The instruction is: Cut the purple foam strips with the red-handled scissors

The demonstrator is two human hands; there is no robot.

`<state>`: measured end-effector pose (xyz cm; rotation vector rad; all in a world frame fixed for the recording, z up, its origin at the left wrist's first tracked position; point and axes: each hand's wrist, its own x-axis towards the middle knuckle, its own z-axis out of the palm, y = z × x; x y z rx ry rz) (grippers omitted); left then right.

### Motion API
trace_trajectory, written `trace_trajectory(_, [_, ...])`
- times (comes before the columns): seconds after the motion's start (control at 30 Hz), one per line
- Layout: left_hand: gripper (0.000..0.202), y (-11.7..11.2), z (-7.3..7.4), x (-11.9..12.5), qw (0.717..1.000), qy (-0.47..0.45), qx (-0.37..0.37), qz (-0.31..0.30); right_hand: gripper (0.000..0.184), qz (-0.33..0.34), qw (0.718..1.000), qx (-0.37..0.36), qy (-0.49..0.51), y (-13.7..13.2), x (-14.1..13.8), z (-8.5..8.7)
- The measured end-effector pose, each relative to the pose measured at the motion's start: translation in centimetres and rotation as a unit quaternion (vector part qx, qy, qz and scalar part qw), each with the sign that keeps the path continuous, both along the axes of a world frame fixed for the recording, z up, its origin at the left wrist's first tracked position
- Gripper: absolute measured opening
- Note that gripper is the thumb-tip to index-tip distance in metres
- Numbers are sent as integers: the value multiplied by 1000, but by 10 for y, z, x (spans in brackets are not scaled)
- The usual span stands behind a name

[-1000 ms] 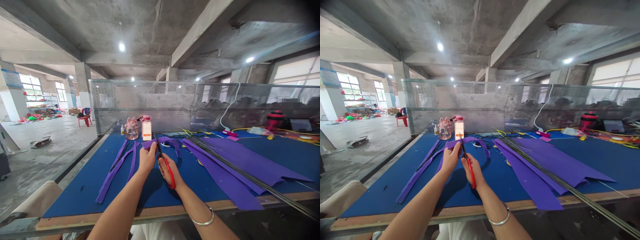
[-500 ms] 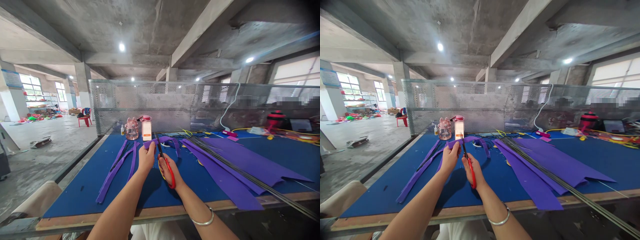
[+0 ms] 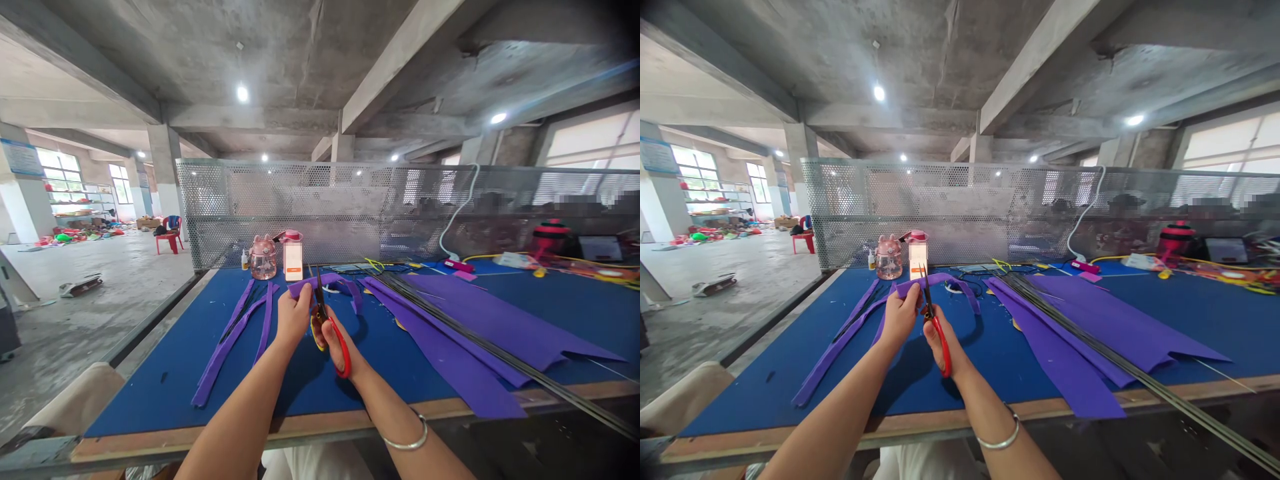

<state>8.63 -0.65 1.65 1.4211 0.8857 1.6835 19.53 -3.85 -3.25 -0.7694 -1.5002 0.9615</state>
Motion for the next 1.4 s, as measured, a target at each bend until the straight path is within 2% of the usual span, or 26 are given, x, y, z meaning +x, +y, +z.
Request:
trace_trajectory(0.13, [39,2,-2,1,1000,-10,-17,-19,68,25,999,-20,41,-3,-4,3])
trace_trajectory(0.37, [40,2,-1,0,1000,4,-7,-1,65,-5,998,-50,38,-4,-4,6])
trace_trajectory(0.6, [40,2,-1,0,1000,8,-1,9,60,-38,998,-35,18,0,-2,3])
trace_trajectory(0.9, [40,3,-2,-1,1000,11,-2,20,55,-37,999,-32,12,2,-2,1])
trace_trajectory(1.07, [41,2,-1,0,1000,-9,-10,8,62,-5,999,-39,14,3,-1,-4])
trace_trajectory(1.2, [39,2,-1,1,999,-28,-23,3,70,17,1000,7,-3,2,0,-4])
trace_trajectory(1.33, [40,1,-1,0,1000,-3,-2,25,71,22,999,23,-18,2,0,-3])
trace_trajectory(1.4, [40,2,-2,0,1000,10,6,18,70,15,1000,15,-9,2,0,-2])
